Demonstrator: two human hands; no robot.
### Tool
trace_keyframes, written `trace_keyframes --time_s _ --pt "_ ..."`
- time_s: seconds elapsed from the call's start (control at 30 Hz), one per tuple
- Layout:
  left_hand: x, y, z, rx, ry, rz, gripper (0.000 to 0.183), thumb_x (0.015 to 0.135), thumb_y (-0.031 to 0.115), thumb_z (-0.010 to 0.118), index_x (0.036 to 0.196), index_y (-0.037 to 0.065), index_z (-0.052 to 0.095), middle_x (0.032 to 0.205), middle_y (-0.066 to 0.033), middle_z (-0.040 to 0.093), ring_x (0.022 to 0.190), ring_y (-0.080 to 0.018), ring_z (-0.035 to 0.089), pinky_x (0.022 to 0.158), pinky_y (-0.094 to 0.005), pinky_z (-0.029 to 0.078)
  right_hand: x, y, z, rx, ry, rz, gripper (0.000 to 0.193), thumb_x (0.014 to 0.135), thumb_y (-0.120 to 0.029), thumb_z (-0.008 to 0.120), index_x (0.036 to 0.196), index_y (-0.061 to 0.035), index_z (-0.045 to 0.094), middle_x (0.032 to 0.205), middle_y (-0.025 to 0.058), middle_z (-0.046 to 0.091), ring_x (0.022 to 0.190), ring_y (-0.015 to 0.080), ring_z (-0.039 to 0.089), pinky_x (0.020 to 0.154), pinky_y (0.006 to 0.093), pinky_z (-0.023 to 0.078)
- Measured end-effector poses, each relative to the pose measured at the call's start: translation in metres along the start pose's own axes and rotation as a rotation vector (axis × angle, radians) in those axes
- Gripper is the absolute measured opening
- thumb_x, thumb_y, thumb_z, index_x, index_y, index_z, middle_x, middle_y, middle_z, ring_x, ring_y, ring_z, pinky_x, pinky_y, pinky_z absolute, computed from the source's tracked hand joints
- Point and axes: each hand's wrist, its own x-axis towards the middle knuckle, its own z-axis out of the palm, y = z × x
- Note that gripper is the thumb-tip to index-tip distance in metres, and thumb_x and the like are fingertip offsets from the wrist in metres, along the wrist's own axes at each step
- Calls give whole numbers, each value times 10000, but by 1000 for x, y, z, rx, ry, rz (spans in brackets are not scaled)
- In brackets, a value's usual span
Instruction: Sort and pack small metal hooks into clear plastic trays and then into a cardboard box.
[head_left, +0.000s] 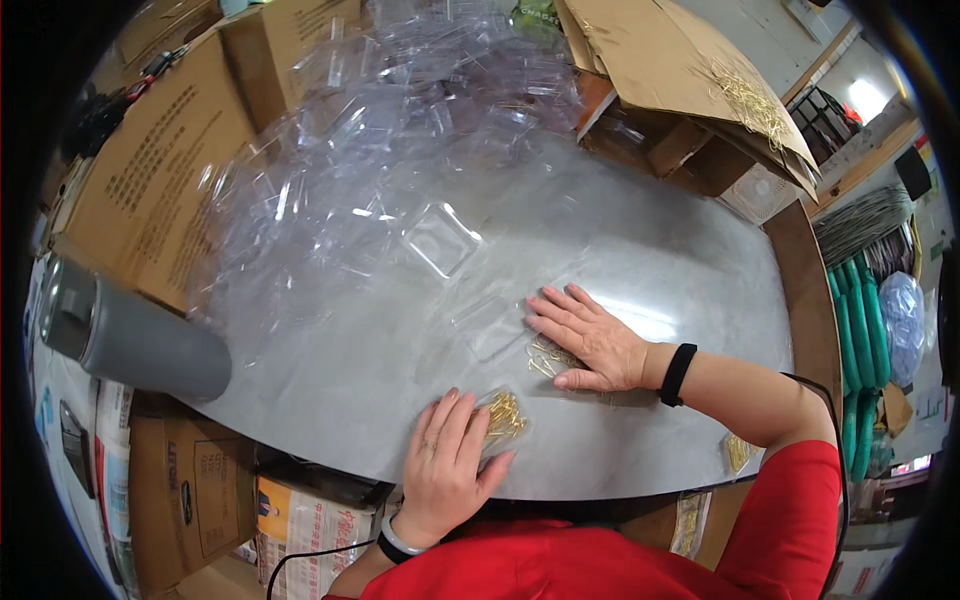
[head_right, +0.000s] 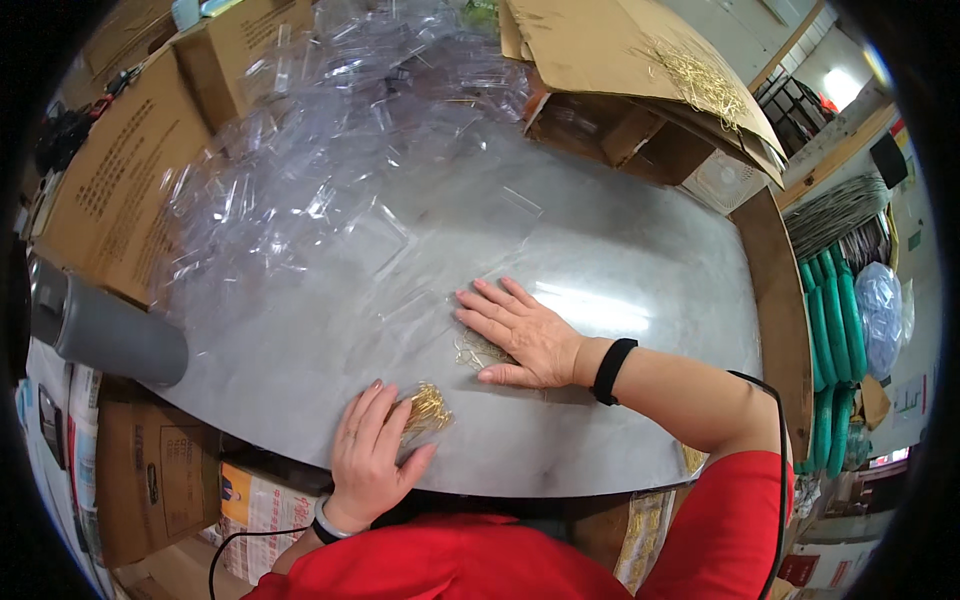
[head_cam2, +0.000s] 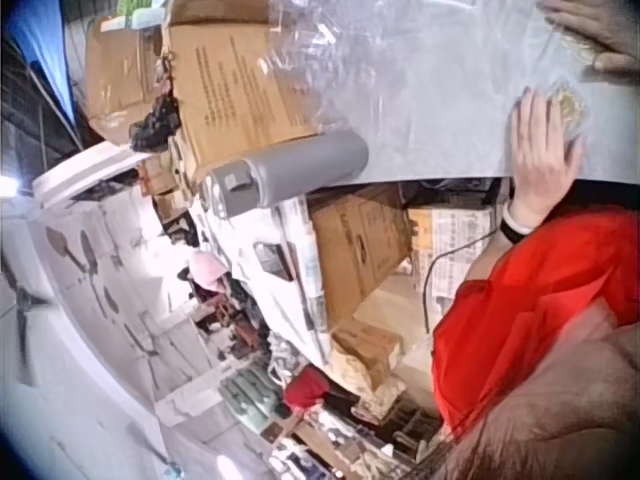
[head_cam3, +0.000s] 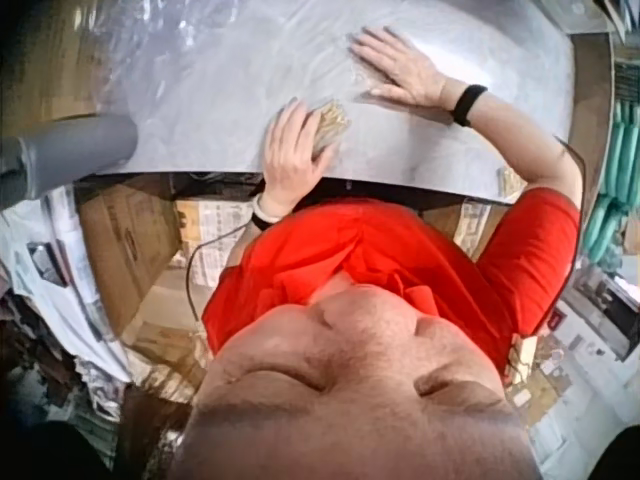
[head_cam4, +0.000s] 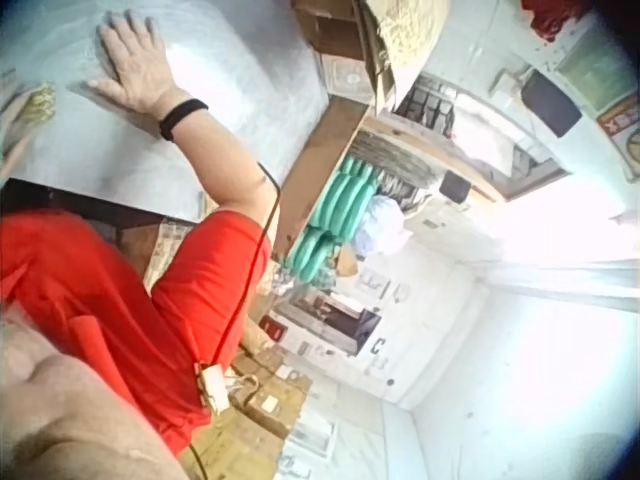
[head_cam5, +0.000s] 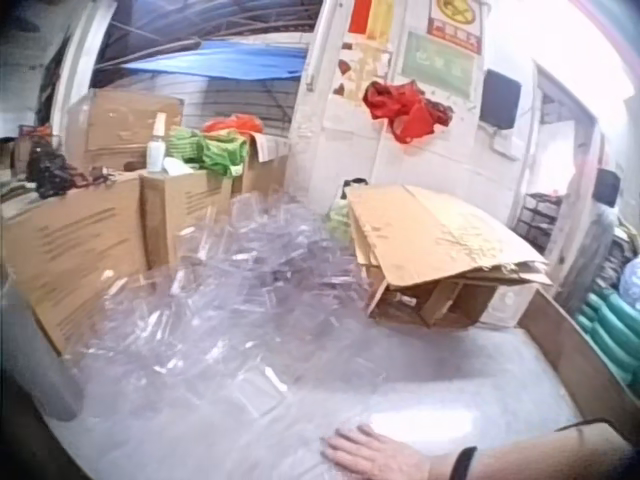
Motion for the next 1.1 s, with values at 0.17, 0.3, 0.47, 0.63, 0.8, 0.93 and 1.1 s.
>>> trace_keyframes --time_s 0.17,0.3,0.47,0.63,0.8,0.93,1.1 --pt "-3 2 0 -40 13 -4 506 790 232 790 1191 -36 636 1318 -223 573 1253 -405 547 1053 -519 452 -24 -27 10 -19 -99 -120 663 1032 -483 455 1545 -76 346 1643 137 267 1537 328 194 1254 524 136" --pt "-5 2 1 -37 20 -1 504 807 229 780 1209 -35 627 1325 -217 570 1275 -399 530 1065 -515 441 -59 -53 9 50 -112 -111 579 1037 -337 514 1538 -89 365 1632 128 293 1526 329 229 1252 515 172" --pt "-3 4 -1 10 22 14 515 853 263 758 1254 -25 610 1352 -219 530 1336 -438 426 1105 -547 361 -98 -75 15 57 -95 -43 558 1035 -315 523 1525 -87 382 1615 135 326 1509 328 269 1248 498 204" --pt "-9 0 3 30 90 -26 578 866 342 758 1288 -14 591 1382 -222 472 1346 -461 369 1091 -543 359 -122 -101 -6 52 91 149 492 1024 -286 551 1456 -65 468 1554 174 403 1444 351 375 1196 474 319" --pt "-19 9 -4 -1 148 27 567 845 281 791 1291 -7 592 1376 -211 481 1340 -443 381 1086 -532 366 -173 -127 -9 76 335 630 382 945 -196 661 1281 -27 601 1363 186 575 1266 390 529 1024 440 482" --pt "-25 43 5 -168 -120 174 586 839 218 794 1320 -23 560 1423 -223 454 1356 -443 391 1114 -533 350 -183 -153 19 91 332 773 619 906 -298 714 1393 15 493 1437 227 508 1373 413 430 1129 474 378" --pt "-9 83 40 -199 -320 127 740 848 235 786 1423 -62 428 1477 -260 404 1403 -458 352 1158 -545 306 -158 -168 64 64 473 766 818 897 -384 721 1494 37 352 1524 243 417 1474 402 314 1196 546 259"
